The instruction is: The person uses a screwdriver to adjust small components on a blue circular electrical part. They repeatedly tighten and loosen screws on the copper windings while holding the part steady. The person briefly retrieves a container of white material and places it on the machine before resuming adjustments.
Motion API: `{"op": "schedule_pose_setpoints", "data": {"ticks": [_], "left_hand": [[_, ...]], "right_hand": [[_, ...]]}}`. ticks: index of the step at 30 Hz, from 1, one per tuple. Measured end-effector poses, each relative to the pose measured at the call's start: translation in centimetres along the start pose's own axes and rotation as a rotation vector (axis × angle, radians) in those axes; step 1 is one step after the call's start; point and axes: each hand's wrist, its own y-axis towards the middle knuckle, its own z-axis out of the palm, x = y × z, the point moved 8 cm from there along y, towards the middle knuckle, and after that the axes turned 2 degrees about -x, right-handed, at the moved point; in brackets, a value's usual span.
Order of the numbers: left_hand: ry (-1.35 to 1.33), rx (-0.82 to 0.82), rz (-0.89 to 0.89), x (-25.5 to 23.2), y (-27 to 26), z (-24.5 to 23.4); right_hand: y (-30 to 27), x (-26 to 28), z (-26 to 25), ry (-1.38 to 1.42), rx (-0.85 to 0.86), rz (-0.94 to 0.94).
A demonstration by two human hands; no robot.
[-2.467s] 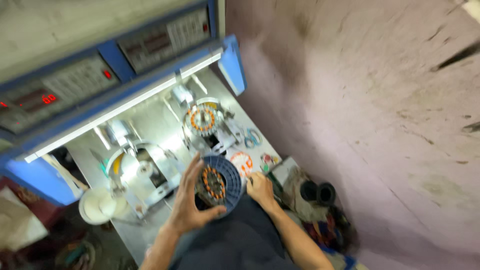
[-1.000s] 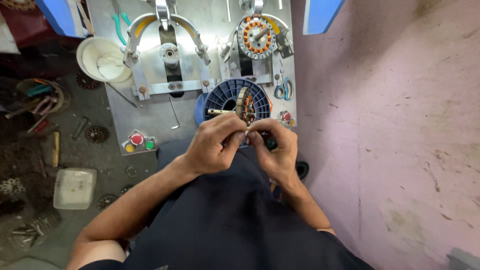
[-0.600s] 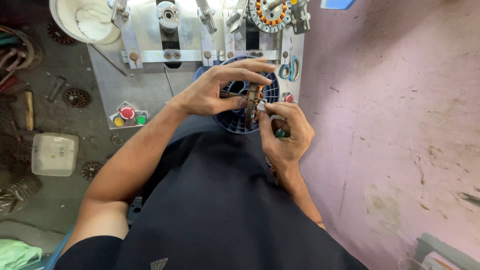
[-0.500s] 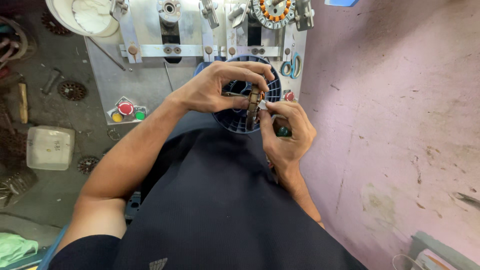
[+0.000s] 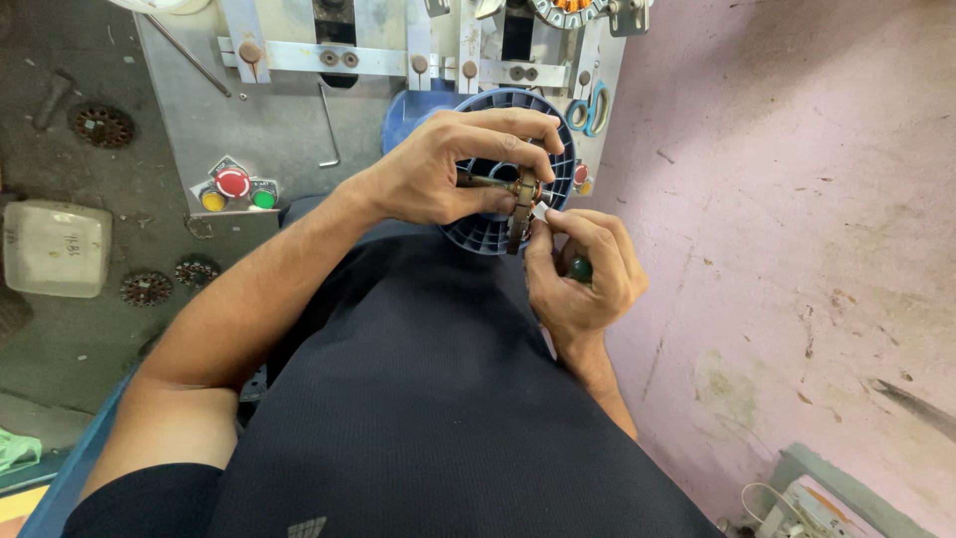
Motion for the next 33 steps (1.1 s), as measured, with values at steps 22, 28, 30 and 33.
{"op": "schedule_pose_setpoints", "data": {"ticks": [22, 28, 30, 33], "left_hand": [[-0.001, 0.022, 0.017, -0.5, 0.1, -0.7], [-0.087, 0.038, 0.016, 0.2, -0.2, -0.9], [-0.106, 0.036, 0.028, 0.4, -0.2, -1.1], [-0.086, 0.020, 0.056, 0.4, -0.3, -1.4]], "right_hand": [[4.4, -2.7, 1.5, 0.294, 0.509, 0.214], [4.5, -4.1, 2.6, 0.364, 0.535, 0.286], [4.7, -4.2, 2.9, 0.369, 0.548, 0.294], [4.9, -4.2, 3.2, 0.337, 0.576, 0.296]]}}
